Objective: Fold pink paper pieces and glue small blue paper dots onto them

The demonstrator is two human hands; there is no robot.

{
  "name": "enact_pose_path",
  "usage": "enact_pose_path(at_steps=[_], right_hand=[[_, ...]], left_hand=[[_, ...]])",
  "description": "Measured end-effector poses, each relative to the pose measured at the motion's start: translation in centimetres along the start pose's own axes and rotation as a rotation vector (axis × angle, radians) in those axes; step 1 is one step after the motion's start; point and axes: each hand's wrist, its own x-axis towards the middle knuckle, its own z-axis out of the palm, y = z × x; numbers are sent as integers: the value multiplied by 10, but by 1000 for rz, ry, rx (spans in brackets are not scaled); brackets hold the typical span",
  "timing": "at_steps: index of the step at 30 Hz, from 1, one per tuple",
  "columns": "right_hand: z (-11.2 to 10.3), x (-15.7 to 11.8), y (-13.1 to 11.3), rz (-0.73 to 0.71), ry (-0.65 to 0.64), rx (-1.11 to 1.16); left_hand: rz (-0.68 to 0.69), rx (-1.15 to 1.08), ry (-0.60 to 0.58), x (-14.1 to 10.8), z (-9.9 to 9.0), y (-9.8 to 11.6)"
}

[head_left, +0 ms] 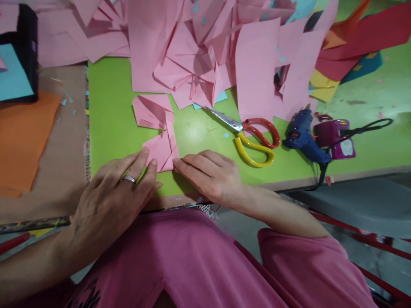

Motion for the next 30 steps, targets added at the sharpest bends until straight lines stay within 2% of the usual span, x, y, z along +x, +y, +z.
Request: enact_pose_path(at_steps=[6,17,22,30], right_hand=[[-3,1,3,-20,-10,19],[3,-2,5,15,24,63],[-1,-2,5,16,-44,35],[-2,-2,4,22,-71,35]], left_hand=[[1,19,32,2,-1,1],[7,25,57,3,0,0],[-1,1,25,2,1,-1],[5,-23,23,-1,4,-3]])
